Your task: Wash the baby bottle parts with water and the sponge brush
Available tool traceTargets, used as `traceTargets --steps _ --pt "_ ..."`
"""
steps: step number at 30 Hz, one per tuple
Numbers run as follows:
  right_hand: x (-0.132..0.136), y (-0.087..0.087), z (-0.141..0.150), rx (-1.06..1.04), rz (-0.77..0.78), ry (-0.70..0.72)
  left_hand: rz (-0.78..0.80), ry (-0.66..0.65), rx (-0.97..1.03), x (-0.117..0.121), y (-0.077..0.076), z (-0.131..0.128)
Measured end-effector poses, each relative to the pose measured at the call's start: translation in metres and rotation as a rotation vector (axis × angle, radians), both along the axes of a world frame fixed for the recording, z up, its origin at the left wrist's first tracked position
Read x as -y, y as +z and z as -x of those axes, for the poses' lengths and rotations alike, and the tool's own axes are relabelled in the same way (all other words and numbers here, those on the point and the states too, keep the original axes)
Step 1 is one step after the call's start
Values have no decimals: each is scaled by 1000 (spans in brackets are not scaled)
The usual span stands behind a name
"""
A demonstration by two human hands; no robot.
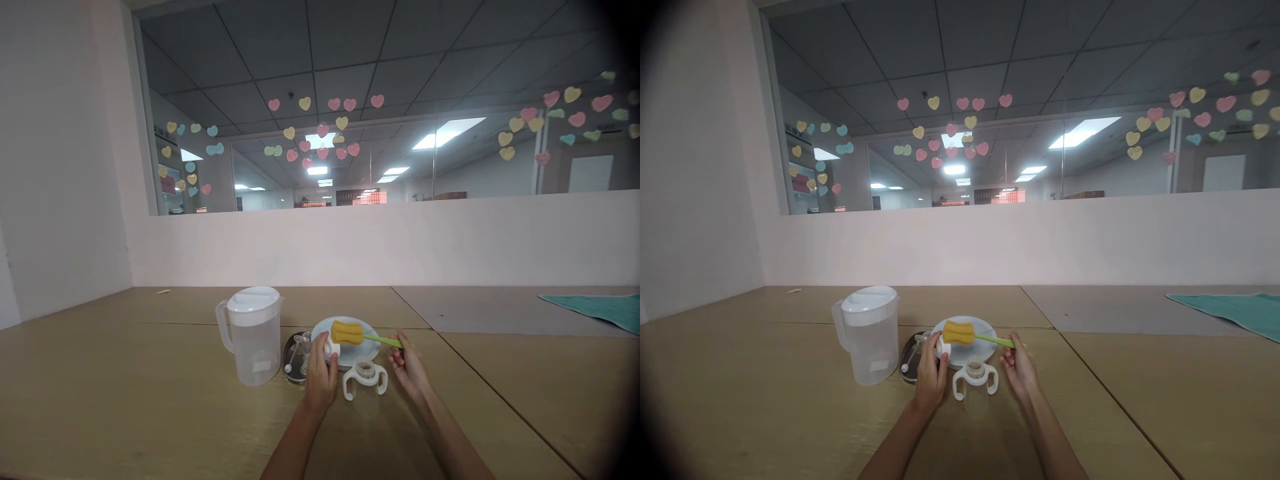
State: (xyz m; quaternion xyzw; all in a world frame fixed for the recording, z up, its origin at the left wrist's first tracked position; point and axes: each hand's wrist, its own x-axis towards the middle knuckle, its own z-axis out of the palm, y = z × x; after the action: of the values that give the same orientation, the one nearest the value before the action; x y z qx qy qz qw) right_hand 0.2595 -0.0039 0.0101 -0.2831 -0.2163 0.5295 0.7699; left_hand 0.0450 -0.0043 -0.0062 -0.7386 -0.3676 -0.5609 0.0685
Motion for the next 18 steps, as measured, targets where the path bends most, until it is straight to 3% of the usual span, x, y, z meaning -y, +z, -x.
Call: traceTargets --steps 5,10,18 --pt "4 4 2 40 43 -107 -54 11 -46 0 0 1" --pt "6 5 5 139 51 -59 -49 29 -22 0 3 2" --pt "3 3 -1 -13 92 -59 -22 23 -13 1 6 4"
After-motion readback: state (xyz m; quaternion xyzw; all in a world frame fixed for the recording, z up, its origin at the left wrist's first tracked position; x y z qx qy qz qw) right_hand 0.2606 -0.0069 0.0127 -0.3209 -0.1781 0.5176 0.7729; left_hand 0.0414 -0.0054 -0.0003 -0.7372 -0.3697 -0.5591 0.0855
